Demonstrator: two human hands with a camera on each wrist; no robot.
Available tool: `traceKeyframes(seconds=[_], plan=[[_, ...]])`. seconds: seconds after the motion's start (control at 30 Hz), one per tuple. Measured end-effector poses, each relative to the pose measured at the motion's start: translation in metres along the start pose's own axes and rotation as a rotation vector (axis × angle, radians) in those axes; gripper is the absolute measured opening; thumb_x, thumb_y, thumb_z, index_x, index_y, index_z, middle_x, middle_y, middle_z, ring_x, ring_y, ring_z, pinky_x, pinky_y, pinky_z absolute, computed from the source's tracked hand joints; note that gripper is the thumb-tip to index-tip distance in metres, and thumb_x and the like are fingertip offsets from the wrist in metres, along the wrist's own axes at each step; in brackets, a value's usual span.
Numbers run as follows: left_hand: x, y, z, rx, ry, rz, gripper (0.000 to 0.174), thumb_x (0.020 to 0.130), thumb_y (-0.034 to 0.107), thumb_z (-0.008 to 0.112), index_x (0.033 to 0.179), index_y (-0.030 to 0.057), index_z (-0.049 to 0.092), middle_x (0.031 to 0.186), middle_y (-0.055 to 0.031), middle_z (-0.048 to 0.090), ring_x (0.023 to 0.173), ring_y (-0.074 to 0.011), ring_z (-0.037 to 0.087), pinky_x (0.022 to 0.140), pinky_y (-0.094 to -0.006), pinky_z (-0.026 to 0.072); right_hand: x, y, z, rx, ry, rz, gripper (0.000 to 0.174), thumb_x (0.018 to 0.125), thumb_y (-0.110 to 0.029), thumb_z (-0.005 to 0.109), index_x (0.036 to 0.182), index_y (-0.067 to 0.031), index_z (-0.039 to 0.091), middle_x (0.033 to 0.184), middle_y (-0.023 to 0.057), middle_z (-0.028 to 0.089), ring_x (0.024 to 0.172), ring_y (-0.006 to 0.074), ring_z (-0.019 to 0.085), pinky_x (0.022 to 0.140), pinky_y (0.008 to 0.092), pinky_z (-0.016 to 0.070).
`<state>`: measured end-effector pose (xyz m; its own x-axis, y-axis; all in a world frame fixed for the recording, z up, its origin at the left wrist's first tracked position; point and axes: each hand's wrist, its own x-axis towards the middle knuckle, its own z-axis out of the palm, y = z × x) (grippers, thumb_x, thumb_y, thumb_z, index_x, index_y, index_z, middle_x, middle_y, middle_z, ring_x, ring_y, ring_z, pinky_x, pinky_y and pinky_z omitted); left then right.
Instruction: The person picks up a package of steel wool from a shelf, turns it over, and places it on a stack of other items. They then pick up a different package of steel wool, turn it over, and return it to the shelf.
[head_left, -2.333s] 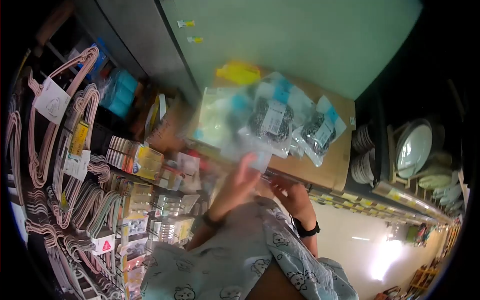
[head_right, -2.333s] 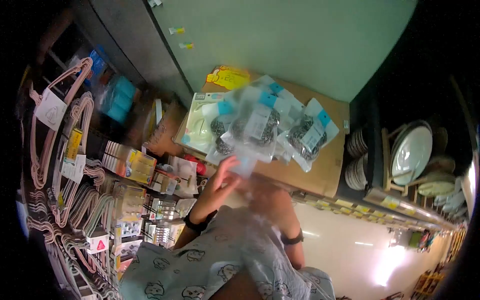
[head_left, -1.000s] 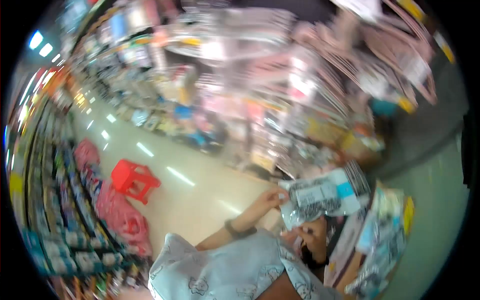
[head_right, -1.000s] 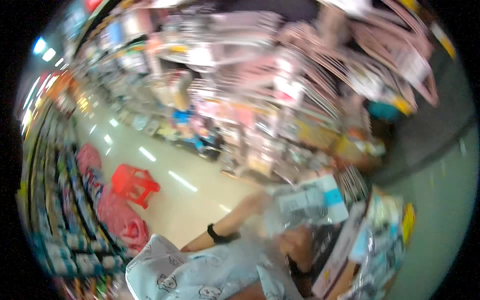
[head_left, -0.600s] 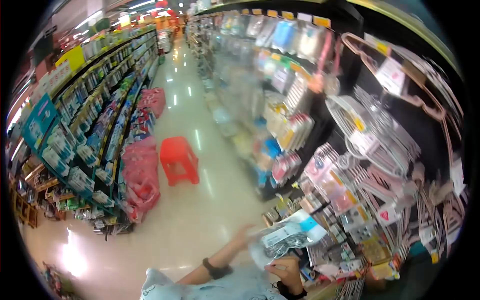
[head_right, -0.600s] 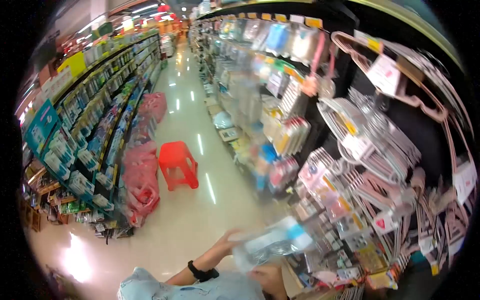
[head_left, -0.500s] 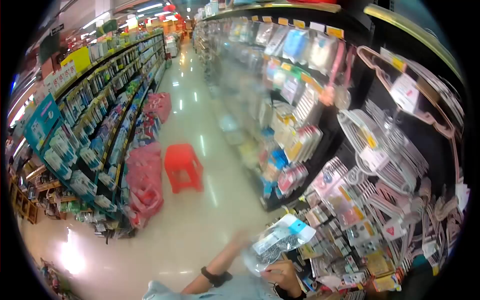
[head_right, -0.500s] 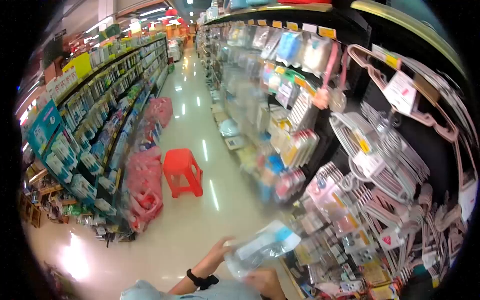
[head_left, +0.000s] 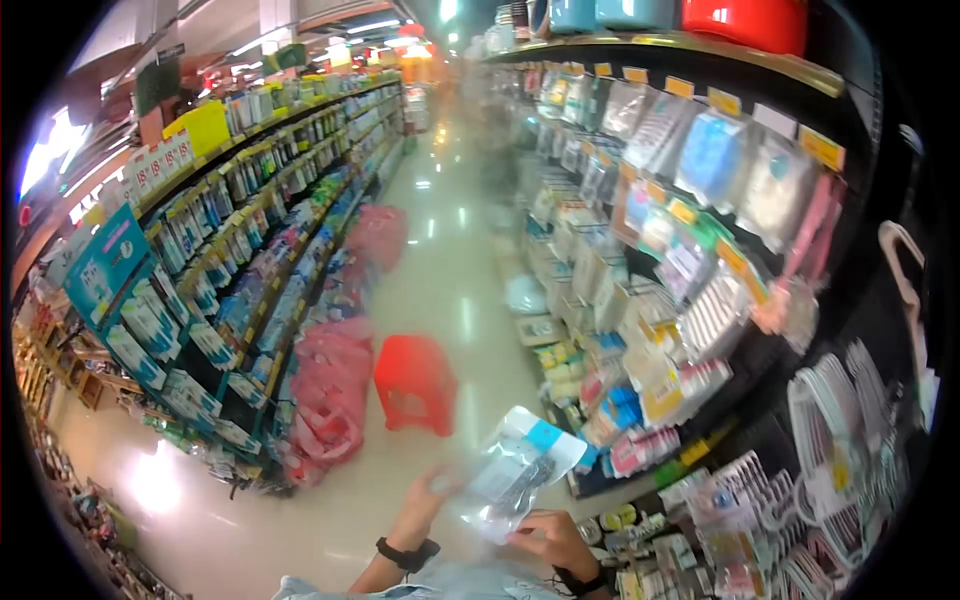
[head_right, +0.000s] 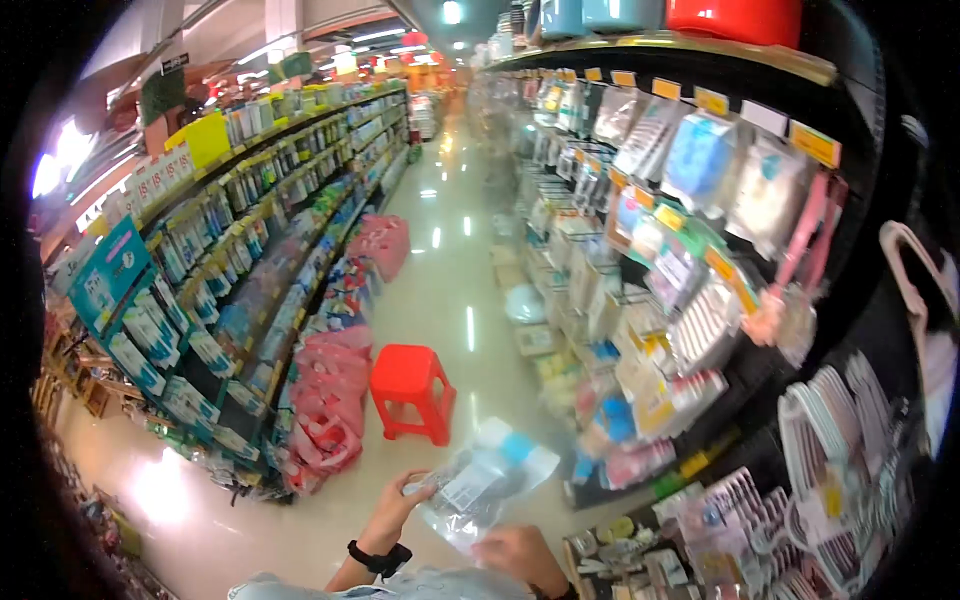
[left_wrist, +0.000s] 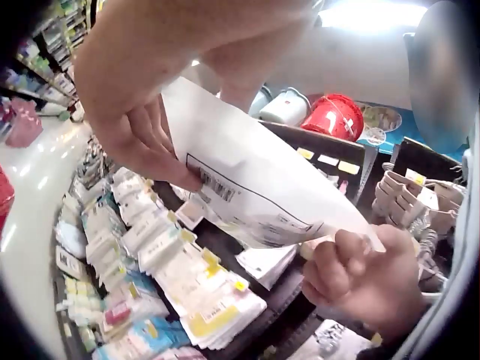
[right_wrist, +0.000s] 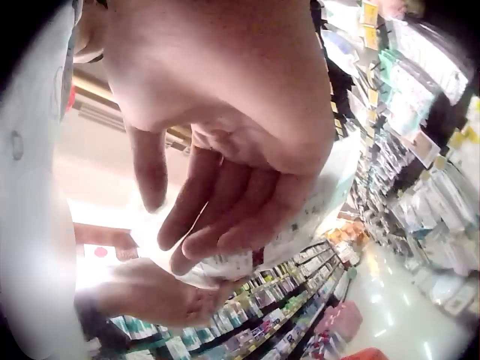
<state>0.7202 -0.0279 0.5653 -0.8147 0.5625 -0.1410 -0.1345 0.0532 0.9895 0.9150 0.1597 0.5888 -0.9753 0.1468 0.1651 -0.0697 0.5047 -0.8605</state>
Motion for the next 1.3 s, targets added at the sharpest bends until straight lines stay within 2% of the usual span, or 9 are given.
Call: traceKeyframes(seconds=[0.17, 0.3, 0.4, 0.53, 0.73, 0.87, 0.9, 1.03, 1.3], plan=[[0.078, 0.049, -0.002, -0.030, 0.121, 0.061, 0.040, 0.088, 0.011, 0.079, 0.124, 0.0010, 0.065, 0.116, -0.0090, 0.070, 0.108, -0.0153, 0.063, 0.096, -0.0300, 0.0474, 0.103, 0.017, -0.039, -0.248, -0.002, 0.035, 0.033, 0.098, -0.037, 0.061, 0.094, -0.0074, 0.075, 0.090, 0.0175, 0.072, 0.084, 0.0404, 0.068, 0.072, 0.0457, 0.0533], [0.137, 0.037, -0.002, -0.059, 0.157, 0.033, 0.040, 0.089, 0.010, 0.078, 0.126, 0.0010, 0.065, 0.115, -0.0082, 0.071, 0.111, -0.0159, 0.063, 0.096, -0.0302, 0.0482, 0.156, 0.040, -0.046, -0.145, 0.058, 0.181, 0.033, 0.099, -0.037, 0.059, 0.099, -0.0063, 0.072, 0.089, 0.0197, 0.070, 0.084, 0.0414, 0.067, 0.074, 0.0486, 0.0526], [0.192, 0.020, 0.002, -0.133, 0.087, -0.051, 0.043, 0.089, 0.011, 0.078, 0.128, -0.0003, 0.064, 0.117, -0.0087, 0.071, 0.116, -0.0189, 0.063, 0.097, -0.0317, 0.0486, 0.186, 0.077, -0.046, 0.000, 0.067, 0.366, 0.027, 0.100, -0.027, 0.063, 0.097, -0.0005, 0.067, 0.084, 0.0196, 0.066, 0.074, 0.0332, 0.065, 0.067, 0.0404, 0.0489], [0.284, 0.011, 0.016, -0.095, -0.045, -0.056, 0.040, 0.091, 0.007, 0.074, 0.128, 0.0001, 0.063, 0.118, -0.0090, 0.070, 0.116, -0.0165, 0.062, 0.102, -0.0305, 0.0450, 0.225, 0.149, -0.052, -0.067, 0.223, 0.209, 0.031, 0.100, -0.029, 0.061, 0.096, 0.0009, 0.066, 0.080, 0.0195, 0.067, 0.075, 0.0314, 0.066, 0.068, 0.0401, 0.0490], [0.449, 0.043, 0.042, -0.040, -0.227, 0.055, 0.039, 0.093, 0.009, 0.073, 0.129, 0.0003, 0.062, 0.120, -0.0071, 0.067, 0.119, -0.0175, 0.060, 0.101, -0.0318, 0.0461, 0.345, 0.176, -0.138, -0.165, 0.260, 0.397, 0.031, 0.100, -0.027, 0.058, 0.089, 0.0016, 0.062, 0.077, 0.0206, 0.065, 0.071, 0.0358, 0.063, 0.065, 0.0409, 0.0464], [0.545, 0.062, 0.053, -0.052, -0.300, 0.094, 0.044, 0.094, 0.008, 0.073, 0.135, 0.0021, 0.057, 0.125, -0.0079, 0.064, 0.120, -0.0183, 0.059, 0.102, -0.0319, 0.0473, 0.427, 0.198, -0.177, -0.271, 0.411, 0.264, 0.031, 0.099, -0.026, 0.058, 0.088, 0.0028, 0.059, 0.075, 0.0253, 0.059, 0.068, 0.0387, 0.060, 0.063, 0.0432, 0.0436], [0.559, 0.071, 0.053, -0.039, -0.311, 0.131, 0.045, 0.094, 0.007, 0.072, 0.136, 0.0028, 0.055, 0.129, -0.0086, 0.062, 0.122, -0.0186, 0.058, 0.103, -0.0327, 0.0475, 0.444, 0.208, -0.181, -0.262, 0.423, 0.326, 0.028, 0.099, -0.025, 0.060, 0.092, 0.0025, 0.061, 0.073, 0.0216, 0.059, 0.065, 0.0328, 0.058, 0.063, 0.0415, 0.0434], [0.599, 0.082, 0.046, -0.077, -0.196, 0.109, 0.042, 0.095, 0.008, 0.071, 0.133, 0.0020, 0.056, 0.127, -0.0103, 0.062, 0.119, -0.0191, 0.059, 0.100, -0.0334, 0.0491, 0.512, 0.192, -0.208, 0.010, 0.332, 0.493, 0.024, 0.100, -0.020, 0.059, 0.099, 0.0032, 0.065, 0.073, 0.0141, 0.060, 0.067, 0.0159, 0.053, 0.063, 0.0374, 0.0426], [0.694, 0.088, 0.044, 0.160, -0.071, 0.144, 0.041, 0.096, 0.011, 0.070, 0.133, 0.0017, 0.055, 0.122, -0.0120, 0.065, 0.112, -0.0211, 0.065, 0.093, -0.0341, 0.0539, 0.628, 0.287, -0.241, -0.097, 0.282, 0.265, 0.028, 0.099, -0.021, 0.057, 0.087, 0.0036, 0.057, 0.070, 0.0203, 0.053, 0.063, 0.0256, 0.052, 0.061, 0.0412, 0.0403]])
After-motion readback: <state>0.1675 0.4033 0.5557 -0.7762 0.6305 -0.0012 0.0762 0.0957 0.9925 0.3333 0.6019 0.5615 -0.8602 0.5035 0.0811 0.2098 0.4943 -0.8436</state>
